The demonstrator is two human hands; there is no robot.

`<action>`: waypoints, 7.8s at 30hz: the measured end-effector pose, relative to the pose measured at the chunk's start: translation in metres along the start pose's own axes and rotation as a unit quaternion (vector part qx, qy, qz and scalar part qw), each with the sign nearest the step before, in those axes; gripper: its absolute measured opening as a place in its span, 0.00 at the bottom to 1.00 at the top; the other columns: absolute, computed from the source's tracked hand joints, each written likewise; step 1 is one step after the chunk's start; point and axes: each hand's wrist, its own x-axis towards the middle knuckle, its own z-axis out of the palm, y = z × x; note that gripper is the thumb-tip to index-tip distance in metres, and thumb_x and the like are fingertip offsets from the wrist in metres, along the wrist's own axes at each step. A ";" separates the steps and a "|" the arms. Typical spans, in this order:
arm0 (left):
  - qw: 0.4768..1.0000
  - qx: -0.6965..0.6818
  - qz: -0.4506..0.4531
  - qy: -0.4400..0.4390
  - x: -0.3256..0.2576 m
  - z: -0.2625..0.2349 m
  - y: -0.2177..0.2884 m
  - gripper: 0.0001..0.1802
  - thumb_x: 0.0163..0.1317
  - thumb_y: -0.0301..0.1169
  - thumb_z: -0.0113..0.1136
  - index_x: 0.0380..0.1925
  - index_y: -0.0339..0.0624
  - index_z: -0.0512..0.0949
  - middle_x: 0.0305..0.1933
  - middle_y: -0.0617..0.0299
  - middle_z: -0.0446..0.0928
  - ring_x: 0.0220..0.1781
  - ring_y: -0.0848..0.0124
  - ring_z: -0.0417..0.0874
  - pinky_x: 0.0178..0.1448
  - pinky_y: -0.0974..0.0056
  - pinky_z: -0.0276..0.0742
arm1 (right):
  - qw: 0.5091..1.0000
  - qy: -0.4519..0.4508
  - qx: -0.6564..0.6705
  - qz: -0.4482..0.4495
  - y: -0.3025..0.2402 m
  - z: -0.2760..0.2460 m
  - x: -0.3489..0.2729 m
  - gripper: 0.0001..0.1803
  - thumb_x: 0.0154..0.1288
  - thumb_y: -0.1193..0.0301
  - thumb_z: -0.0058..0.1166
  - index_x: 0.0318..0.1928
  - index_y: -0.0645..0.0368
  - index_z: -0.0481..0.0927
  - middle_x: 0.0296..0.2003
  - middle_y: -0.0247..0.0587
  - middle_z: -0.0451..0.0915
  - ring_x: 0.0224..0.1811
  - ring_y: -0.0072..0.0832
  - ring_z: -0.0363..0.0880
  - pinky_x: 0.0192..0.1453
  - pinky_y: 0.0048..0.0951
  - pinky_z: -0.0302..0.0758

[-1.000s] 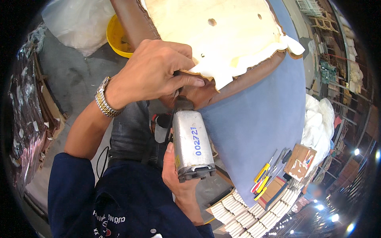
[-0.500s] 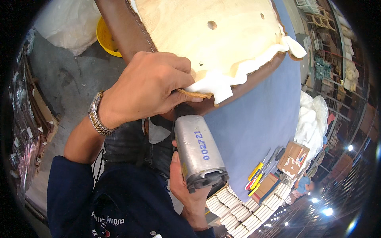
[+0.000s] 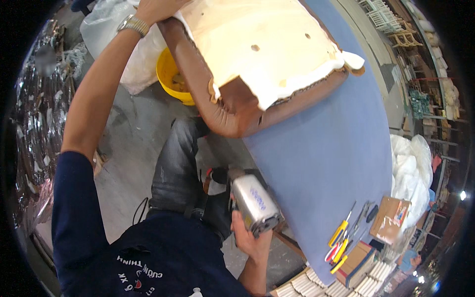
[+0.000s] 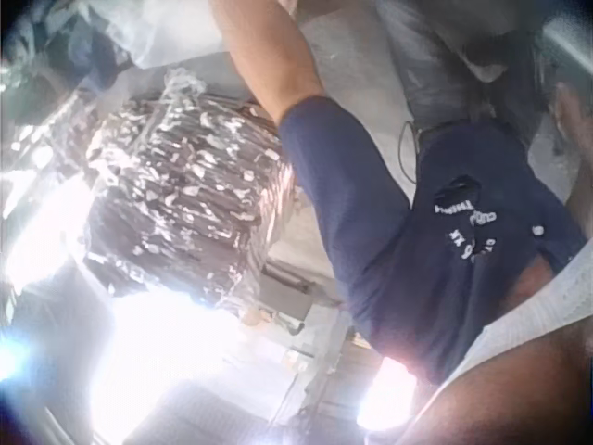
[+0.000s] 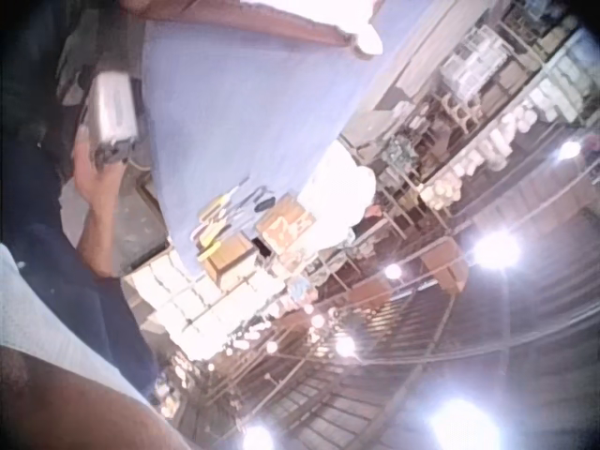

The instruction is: The person staples fabric onto a curved furniture frame using a pneumatic staple gun and a yellow-handled tool. They repeatedly pull the fabric taut, fire staples along the edge, and use the tool to tuck and adjust the material. The person works around the perimeter of the frame, securing the fabric in place.

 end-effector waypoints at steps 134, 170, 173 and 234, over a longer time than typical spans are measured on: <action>0.925 -0.352 0.141 -0.015 -0.134 -0.055 0.191 0.43 0.54 0.45 0.76 0.70 0.44 0.73 0.60 0.48 0.77 0.61 0.54 0.77 0.65 0.53 0.74 | 0.727 0.357 -0.586 0.029 0.122 -0.352 -0.039 0.24 0.79 0.64 0.52 0.65 0.68 0.74 0.63 0.61 0.78 0.65 0.54 0.76 0.69 0.44 0.71; 0.936 -0.337 0.097 -0.001 -0.152 -0.042 0.187 0.14 0.51 0.37 0.70 0.32 0.41 0.78 0.36 0.61 0.78 0.38 0.61 0.79 0.52 0.58 0.69 | 0.627 -0.078 -0.742 -0.224 -0.151 -0.039 0.053 0.26 0.66 0.68 0.63 0.64 0.46 0.79 0.29 0.36 0.77 0.22 0.33 0.79 0.24 0.35 0.73; 0.937 -0.336 0.098 -0.007 -0.151 -0.043 0.188 0.14 0.51 0.36 0.70 0.32 0.42 0.78 0.35 0.62 0.77 0.38 0.62 0.79 0.52 0.58 0.68 | 0.647 -0.101 -0.729 -0.198 -0.161 -0.042 0.060 0.26 0.64 0.68 0.66 0.64 0.45 0.80 0.30 0.36 0.77 0.23 0.35 0.77 0.25 0.35 0.72; 0.806 -0.439 0.037 -0.394 -0.091 -0.090 0.168 0.36 0.63 0.41 0.74 0.66 0.34 0.74 0.63 0.49 0.80 0.64 0.62 0.81 0.68 0.56 0.75 | 0.988 0.133 0.084 0.001 0.072 -0.117 -0.127 0.31 0.68 0.75 0.58 0.71 0.54 0.70 0.37 0.37 0.83 0.21 0.12 0.68 0.22 0.16 0.64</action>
